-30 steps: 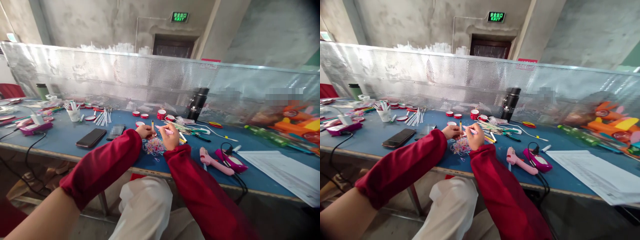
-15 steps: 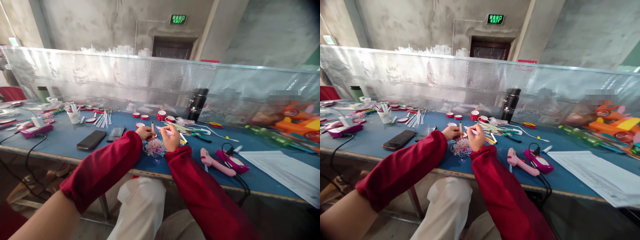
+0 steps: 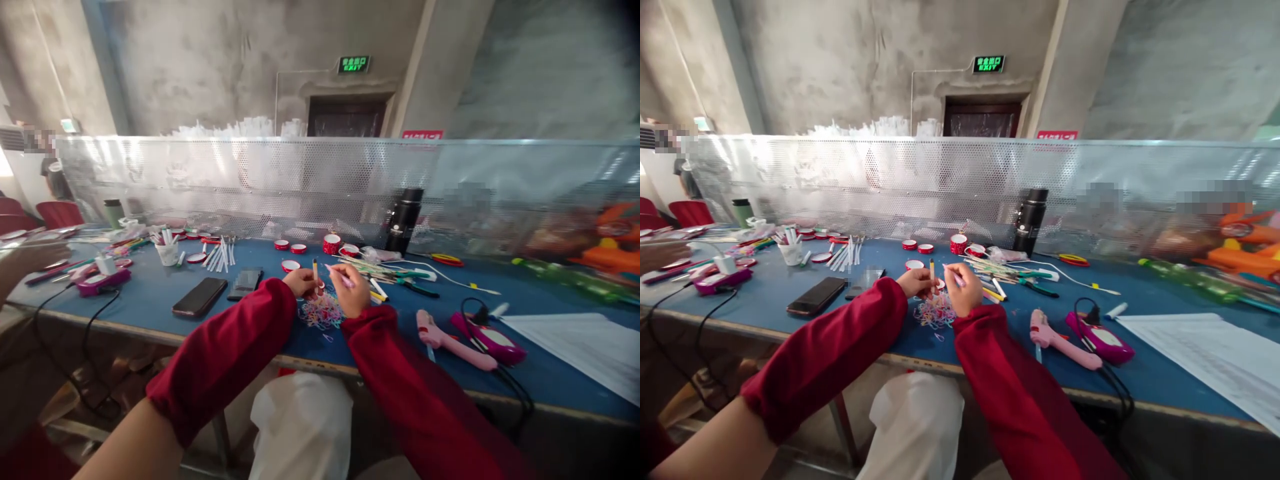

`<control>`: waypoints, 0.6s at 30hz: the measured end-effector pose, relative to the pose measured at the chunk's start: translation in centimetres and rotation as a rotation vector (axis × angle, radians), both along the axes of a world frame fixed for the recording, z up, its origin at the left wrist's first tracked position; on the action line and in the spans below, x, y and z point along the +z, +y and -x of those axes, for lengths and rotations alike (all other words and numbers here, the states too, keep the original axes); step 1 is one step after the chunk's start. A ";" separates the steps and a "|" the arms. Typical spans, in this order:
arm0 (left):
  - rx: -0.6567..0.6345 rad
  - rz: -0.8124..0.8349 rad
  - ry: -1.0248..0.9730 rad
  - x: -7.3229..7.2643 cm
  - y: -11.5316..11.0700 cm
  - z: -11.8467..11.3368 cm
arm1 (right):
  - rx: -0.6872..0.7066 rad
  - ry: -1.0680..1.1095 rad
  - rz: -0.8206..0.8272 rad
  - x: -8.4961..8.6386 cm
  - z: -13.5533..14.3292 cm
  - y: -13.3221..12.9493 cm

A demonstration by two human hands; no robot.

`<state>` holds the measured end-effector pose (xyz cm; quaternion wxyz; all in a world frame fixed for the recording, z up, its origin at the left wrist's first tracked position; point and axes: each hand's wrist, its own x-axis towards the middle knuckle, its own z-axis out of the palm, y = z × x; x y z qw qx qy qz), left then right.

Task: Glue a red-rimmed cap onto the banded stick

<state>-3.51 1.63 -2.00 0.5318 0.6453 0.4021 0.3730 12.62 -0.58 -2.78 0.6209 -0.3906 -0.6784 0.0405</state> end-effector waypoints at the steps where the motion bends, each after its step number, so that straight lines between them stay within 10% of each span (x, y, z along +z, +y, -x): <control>1: -0.005 0.001 0.000 0.0 0.0 0.0 | 0.011 0.007 0.010 -0.1 0.0 0.1; 18: 0.046 -0.150 0.175 -0.9 1.1 0.9 | 0.020 0.052 -0.012 -0.4 0.3 -0.2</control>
